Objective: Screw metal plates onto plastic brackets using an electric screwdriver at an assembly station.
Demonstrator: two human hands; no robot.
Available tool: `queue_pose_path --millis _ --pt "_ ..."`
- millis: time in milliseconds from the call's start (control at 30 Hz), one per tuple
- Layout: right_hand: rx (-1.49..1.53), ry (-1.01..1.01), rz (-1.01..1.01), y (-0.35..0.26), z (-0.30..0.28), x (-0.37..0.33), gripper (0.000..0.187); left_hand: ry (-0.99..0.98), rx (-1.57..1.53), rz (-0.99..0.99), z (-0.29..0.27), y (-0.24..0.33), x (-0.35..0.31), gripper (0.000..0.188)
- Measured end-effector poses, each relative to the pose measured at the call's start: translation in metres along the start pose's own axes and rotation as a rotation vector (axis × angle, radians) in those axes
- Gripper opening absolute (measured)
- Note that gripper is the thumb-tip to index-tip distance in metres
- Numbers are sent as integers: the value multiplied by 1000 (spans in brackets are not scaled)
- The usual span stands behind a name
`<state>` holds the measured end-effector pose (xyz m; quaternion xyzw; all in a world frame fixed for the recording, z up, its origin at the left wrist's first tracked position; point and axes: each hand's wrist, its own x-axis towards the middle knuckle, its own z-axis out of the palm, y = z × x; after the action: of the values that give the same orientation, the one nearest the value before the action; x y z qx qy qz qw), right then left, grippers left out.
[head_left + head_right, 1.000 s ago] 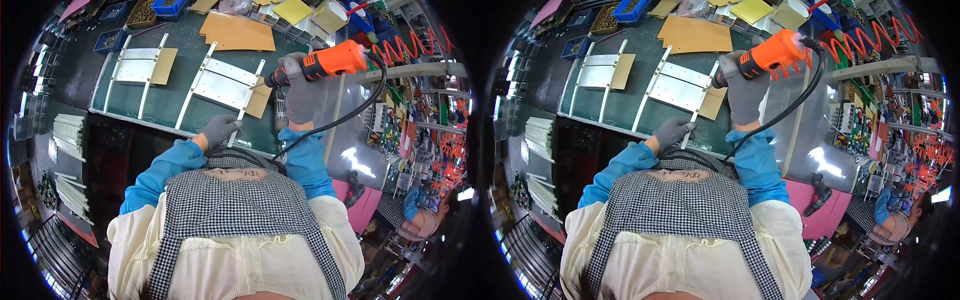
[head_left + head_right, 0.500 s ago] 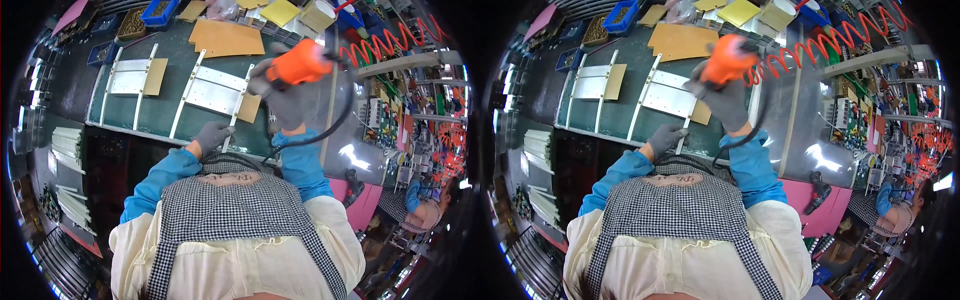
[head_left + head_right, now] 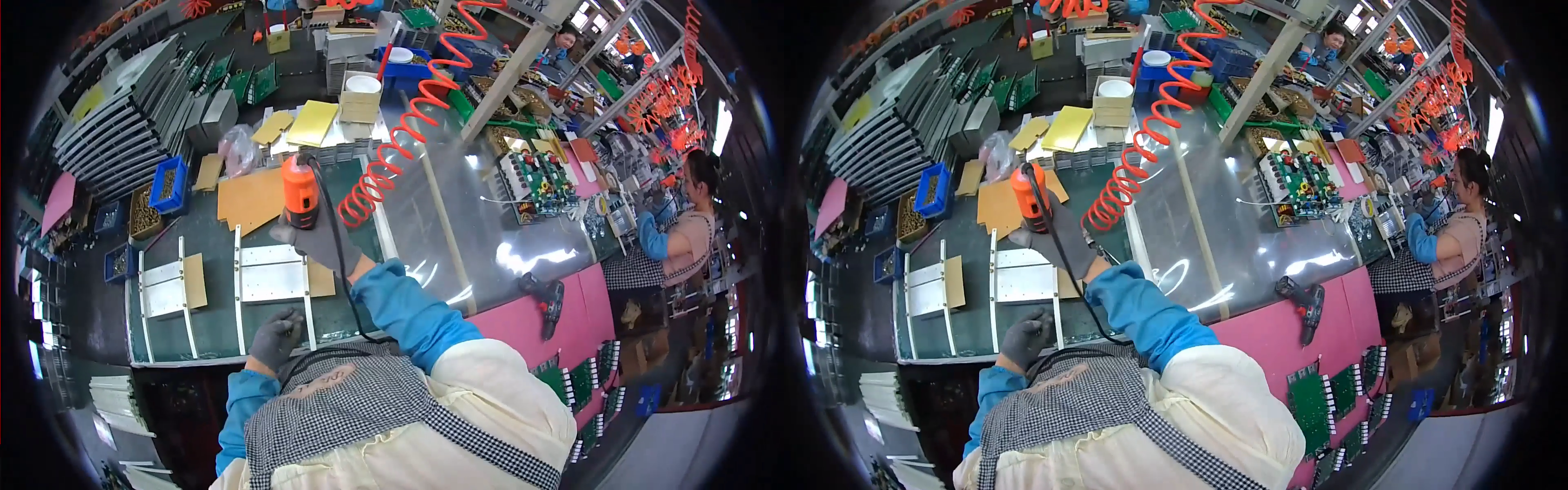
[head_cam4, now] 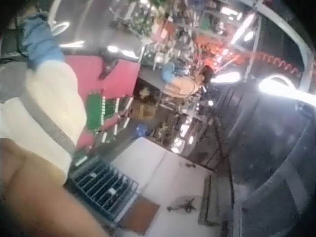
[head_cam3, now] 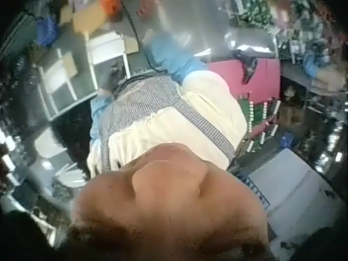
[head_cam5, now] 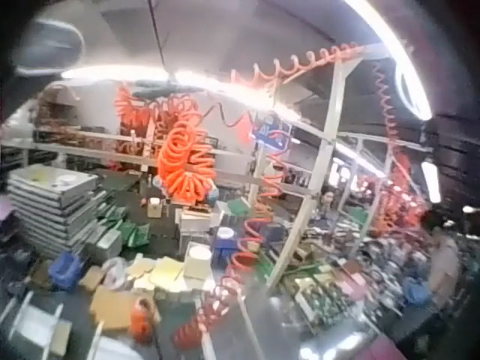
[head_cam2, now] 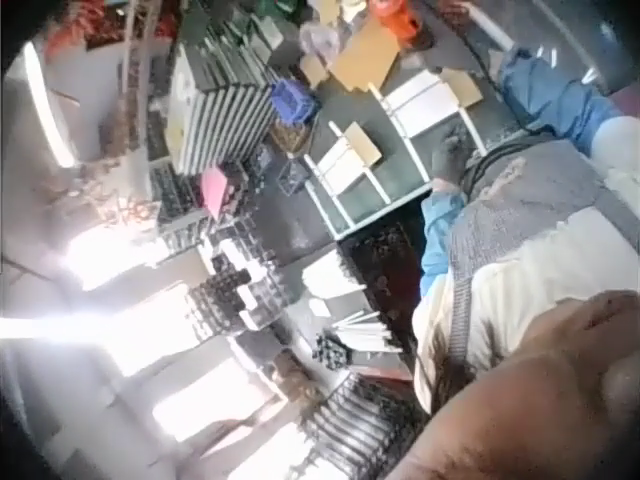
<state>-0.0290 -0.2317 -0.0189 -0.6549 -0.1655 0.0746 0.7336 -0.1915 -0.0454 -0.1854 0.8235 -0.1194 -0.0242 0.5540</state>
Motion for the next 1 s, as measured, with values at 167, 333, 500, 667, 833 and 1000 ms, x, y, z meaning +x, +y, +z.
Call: queue_pose_path --millis 167,333,500,667,833,1000 --pt "11 -55 -231 -24 6 -23 23 175 47 -28 1 -15 -13 8" --pt "271 -52 13 -24 3 -24 57 77 199 3 -2 12 -5 13" --pt "440 130 -75 -36 2 -41 72 253 -1304 -691 -1 35 3 23" --pt "486 167 -58 -35 2 -55 69 75 -360 -132 3 24 -1 23" --pt "486 194 -12 -25 -3 -68 67 68 -1227 -739 1 31 3 28" --pt "529 218 12 -9 1 -73 64 57 -1348 -666 7 31 -4 27"
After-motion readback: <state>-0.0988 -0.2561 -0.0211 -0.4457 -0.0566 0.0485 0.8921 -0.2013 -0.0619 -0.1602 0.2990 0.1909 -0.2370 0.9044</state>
